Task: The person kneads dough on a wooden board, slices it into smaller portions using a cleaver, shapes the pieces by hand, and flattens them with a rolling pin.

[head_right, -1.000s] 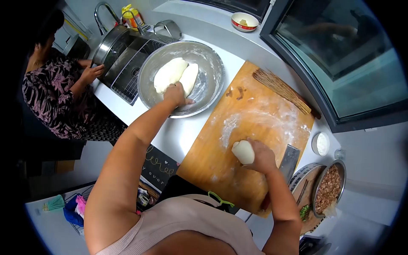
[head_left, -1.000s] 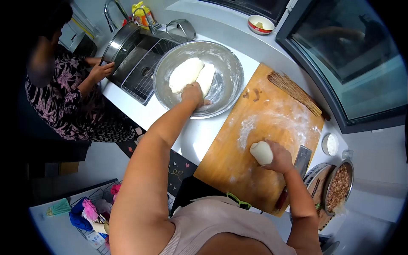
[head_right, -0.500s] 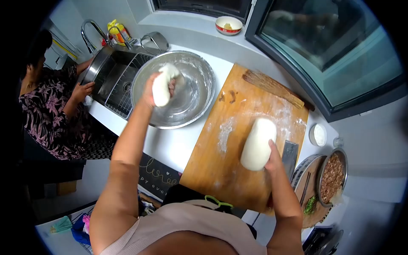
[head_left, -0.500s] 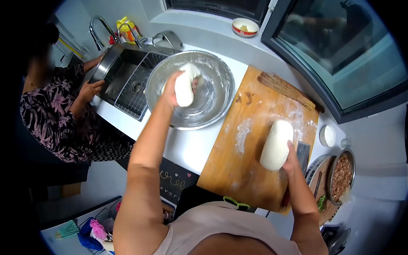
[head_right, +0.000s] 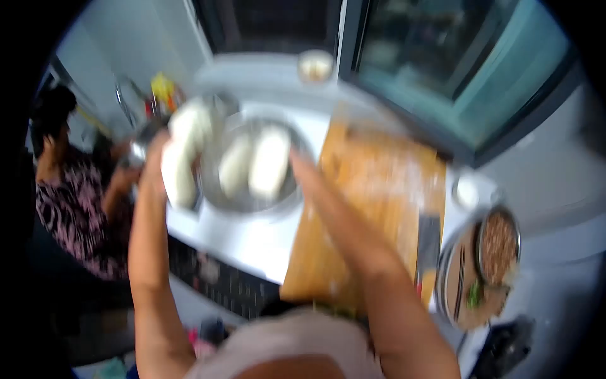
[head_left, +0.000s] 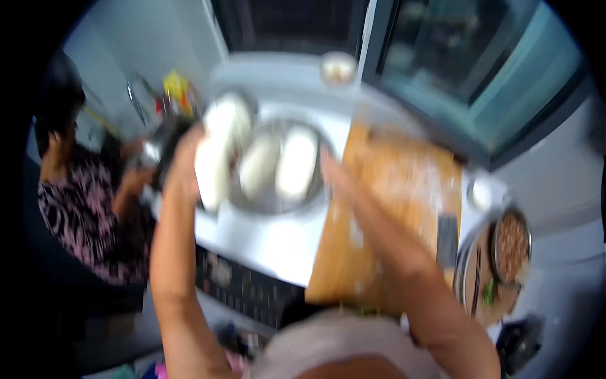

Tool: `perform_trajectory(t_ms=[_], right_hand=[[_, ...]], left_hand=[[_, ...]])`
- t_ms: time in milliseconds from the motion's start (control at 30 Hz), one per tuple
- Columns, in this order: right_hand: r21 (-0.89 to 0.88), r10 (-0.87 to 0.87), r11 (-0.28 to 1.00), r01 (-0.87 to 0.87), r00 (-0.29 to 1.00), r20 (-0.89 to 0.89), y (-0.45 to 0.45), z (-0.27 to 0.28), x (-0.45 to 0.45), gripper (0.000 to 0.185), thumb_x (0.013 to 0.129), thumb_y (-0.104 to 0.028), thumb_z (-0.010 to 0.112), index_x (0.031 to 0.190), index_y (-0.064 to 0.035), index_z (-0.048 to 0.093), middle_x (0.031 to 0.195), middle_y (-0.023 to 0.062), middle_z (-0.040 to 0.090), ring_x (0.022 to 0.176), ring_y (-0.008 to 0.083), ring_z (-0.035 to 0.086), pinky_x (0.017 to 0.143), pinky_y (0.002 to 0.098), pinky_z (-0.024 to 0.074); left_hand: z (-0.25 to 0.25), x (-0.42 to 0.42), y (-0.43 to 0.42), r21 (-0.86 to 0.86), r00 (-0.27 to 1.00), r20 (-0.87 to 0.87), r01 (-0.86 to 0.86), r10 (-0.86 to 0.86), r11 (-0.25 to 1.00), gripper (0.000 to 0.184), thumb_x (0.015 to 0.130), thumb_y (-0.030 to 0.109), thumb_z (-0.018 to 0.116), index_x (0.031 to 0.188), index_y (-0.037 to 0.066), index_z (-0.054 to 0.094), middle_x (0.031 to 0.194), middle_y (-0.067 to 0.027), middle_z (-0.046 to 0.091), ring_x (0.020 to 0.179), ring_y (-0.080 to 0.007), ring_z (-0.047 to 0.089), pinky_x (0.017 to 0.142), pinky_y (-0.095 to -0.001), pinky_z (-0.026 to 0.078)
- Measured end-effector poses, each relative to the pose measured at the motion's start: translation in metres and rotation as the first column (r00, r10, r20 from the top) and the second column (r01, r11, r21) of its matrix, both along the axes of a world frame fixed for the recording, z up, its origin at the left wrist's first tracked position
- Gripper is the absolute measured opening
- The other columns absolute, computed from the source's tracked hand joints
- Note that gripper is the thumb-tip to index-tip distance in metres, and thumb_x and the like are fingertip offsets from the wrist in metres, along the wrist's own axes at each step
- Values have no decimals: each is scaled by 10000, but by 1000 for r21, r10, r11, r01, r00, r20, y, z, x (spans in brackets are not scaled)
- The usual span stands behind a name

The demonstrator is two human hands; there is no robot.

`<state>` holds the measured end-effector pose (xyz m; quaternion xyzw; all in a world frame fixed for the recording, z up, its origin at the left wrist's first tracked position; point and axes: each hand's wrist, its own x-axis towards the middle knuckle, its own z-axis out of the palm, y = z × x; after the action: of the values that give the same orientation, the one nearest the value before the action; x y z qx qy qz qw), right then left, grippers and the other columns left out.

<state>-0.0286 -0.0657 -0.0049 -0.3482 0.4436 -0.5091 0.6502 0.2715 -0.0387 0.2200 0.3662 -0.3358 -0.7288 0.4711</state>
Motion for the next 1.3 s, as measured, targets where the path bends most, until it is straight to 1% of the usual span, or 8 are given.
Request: perform_trajectory(t_ms=[67,267,467,567,733,833,933,1300], right_hand=[[-72,29,996,-51,962,-271,57,-5,-12,557,1005,-439,517,1336,9,541,1358,161,568,1212,236,574,1026,390,464],[389,-14,877,-280,796,605,154,74,-34,837,951,-674,405,1431,12,397,1411,226,491,1284,317,513,1110,468,393],[-39,51,999,-34,498,865,220,-39,-95,576,962,-551,514,1258,-57,530,1278,150,591,1195,336,549,1058,517,411],[456,-538,840,293,557,633,270,-45,-114,331,959,-345,617,1122,-61,574,1163,117,628,1090,304,593,1022,469,444],[138,-686,726,674,723,77,311,-51,-158,302,922,-134,634,1207,-54,573,1163,139,617,1116,297,577,1009,487,435],[-410,-516,797,444,147,-844,321,-46,-170,411,897,-185,650,1269,-40,552,1272,175,575,1220,323,520,1065,554,359],[-237,-248,962,-137,-62,-967,298,-27,-141,541,873,-321,667,1308,-30,532,1373,209,510,1302,361,454,1100,603,281],[-381,-386,921,-80,-309,-869,73,-94,-243,584,893,-435,619,1364,-99,541,1420,191,482,1369,379,385,1145,509,277]], left_hand=[[-39,-10,34,18,969,214,-133,126,991,548,836,258,667,1267,-56,541,1048,-200,679,851,-313,712,734,-435,606],[-43,-83,48,152,782,328,510,-530,846,627,840,253,701,1348,-27,462,1089,-188,644,905,-259,673,764,-382,574],[-145,-180,102,82,119,721,964,-683,254,594,799,223,712,1321,33,503,1198,-112,611,1081,-183,569,948,-329,454],[-181,-211,119,51,19,920,985,-392,168,559,730,199,749,1248,100,564,1110,-149,650,1019,-337,639,867,-409,512],[-229,-239,133,-171,157,979,980,130,105,686,675,285,810,1283,101,554,1151,-170,597,1103,-360,567,923,-447,466],[-246,-244,156,-247,198,935,959,294,137,918,717,461,784,1436,26,417,1421,-255,423,1349,-438,369,1134,-522,281],[-273,-251,168,-270,189,923,938,335,215,1026,754,573,714,1497,-8,309,1521,-271,330,1455,-394,254,1196,-521,153],[-325,-380,-39,-483,128,732,790,669,377,878,902,705,424,1572,176,220,1600,-255,175,1480,-454,126,1190,-560,109]])
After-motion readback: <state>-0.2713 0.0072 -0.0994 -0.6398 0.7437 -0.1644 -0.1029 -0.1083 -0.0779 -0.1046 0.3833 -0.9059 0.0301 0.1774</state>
